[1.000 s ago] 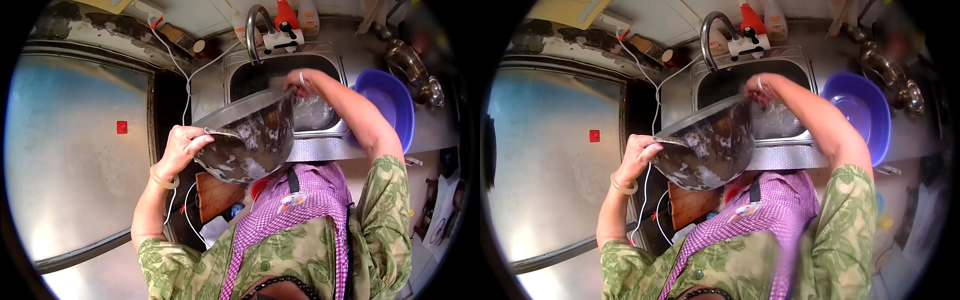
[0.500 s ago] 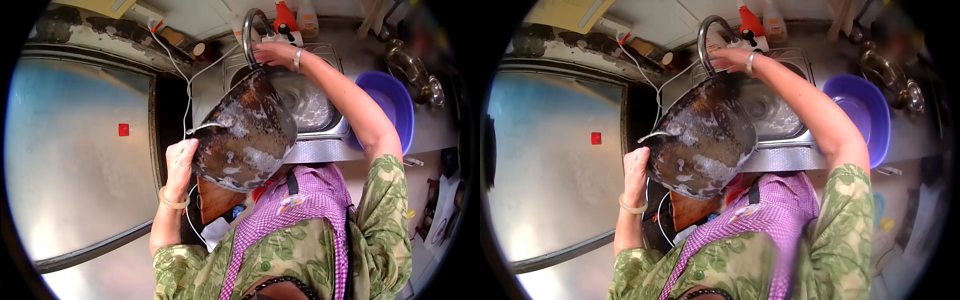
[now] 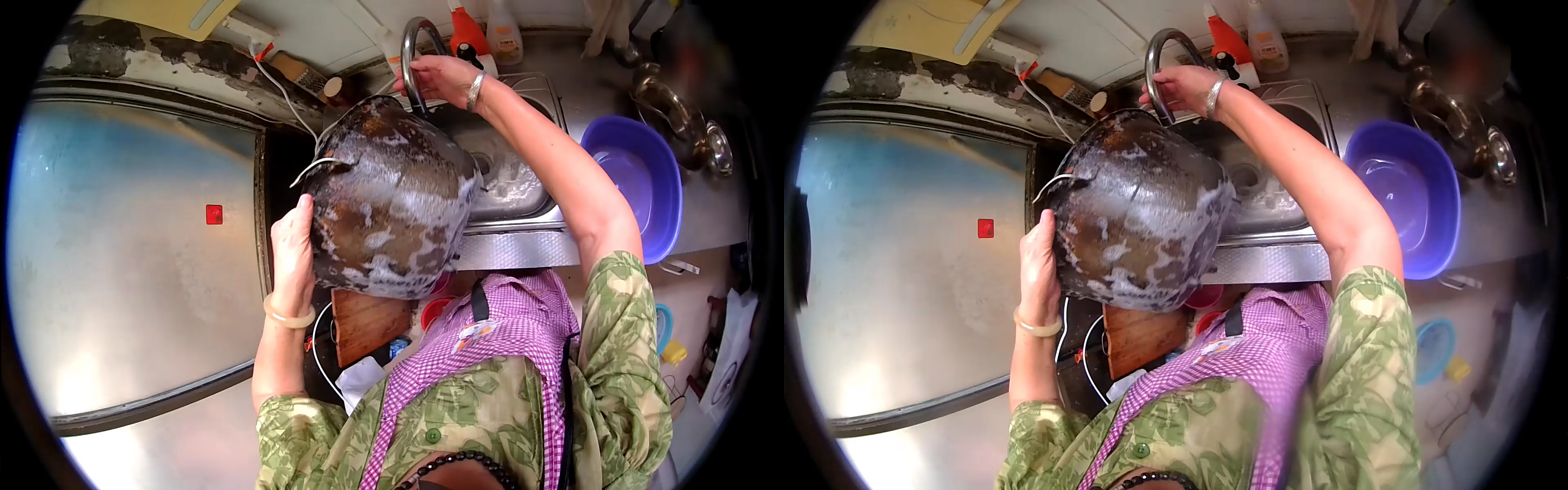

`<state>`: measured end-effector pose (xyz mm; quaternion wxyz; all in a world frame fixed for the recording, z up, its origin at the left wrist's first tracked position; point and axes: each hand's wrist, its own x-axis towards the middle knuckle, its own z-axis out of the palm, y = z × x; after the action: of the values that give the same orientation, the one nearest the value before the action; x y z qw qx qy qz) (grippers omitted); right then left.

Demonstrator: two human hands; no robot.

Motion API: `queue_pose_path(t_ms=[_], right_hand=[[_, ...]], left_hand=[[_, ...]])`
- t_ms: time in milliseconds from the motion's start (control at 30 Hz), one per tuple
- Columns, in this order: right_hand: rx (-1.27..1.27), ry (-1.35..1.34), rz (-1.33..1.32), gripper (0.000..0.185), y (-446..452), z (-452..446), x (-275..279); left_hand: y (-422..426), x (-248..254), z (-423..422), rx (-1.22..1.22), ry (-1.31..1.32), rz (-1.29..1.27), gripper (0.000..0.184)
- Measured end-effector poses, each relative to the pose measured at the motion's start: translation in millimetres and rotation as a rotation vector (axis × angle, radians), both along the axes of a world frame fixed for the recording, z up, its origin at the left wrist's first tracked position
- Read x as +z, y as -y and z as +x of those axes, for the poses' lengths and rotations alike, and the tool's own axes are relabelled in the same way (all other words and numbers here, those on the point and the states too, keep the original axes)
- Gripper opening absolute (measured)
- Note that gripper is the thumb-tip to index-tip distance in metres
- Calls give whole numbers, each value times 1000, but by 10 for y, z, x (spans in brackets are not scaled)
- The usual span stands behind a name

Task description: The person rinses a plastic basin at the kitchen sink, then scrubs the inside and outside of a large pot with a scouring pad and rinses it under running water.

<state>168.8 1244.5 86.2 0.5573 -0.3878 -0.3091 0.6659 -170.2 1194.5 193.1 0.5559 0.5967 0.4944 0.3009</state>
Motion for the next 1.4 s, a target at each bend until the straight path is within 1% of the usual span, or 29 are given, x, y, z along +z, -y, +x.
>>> queue_pose_path(t_ms=[67,100,167,200,267,300,367,467,500,567,600,700,800,900,1000,1100,1133,1233,1333,1400], right_hand=[[4,4,-7,37,13,8,-4],[8,-11,21,38,6,36,-21],[15,-42,74,39,8,72,-56],[-17,2,59,37,46,120,-30],[-259,316,76,35,177,223,-27],[-377,472,88,34,247,312,-52],[-604,1162,18,41,85,712,-512],[-618,1402,-243,44,37,889,-525],[-562,1394,-287,44,1,956,-560],[-447,1371,-369,44,-151,1030,-814],[-434,1461,-296,37,-219,990,-872],[-295,466,-518,25,-245,934,-940],[-322,39,-470,18,-231,862,-993],[-324,8,-512,17,-270,955,-859],[-309,-38,-649,16,-363,1077,-771],[-375,-236,-600,18,-357,1397,-913],[-425,-53,-528,21,-333,1425,-978],[-547,-20,-486,24,-452,1428,-1026],[-588,-121,-576,13,-644,1606,-970],[-691,-120,-468,15,-863,1758,-1506]], left_hand=[[-46,-106,105,9,36,-33,36],[-105,-163,98,-71,13,-11,41],[-123,-259,134,-84,72,17,40],[-90,-251,190,-49,75,16,38],[-31,-198,303,18,85,18,36],[-30,-207,304,8,77,31,37],[-75,-229,270,-5,66,59,37],[-70,-300,145,28,-19,37,37],[-45,-293,115,18,-37,75,37],[120,-139,261,73,31,29,38],[109,-163,253,71,23,38,38],[79,-285,146,75,-4,49,39],[52,-340,92,68,-45,39,41],[106,-268,153,93,-54,43,42],[32,-378,43,76,-114,59,42],[38,-400,27,94,-139,59,42],[53,-387,49,103,-133,59,42],[115,-339,101,123,-114,61,41],[138,-329,122,138,-108,50,41],[113,-351,64,103,-116,56,41]])
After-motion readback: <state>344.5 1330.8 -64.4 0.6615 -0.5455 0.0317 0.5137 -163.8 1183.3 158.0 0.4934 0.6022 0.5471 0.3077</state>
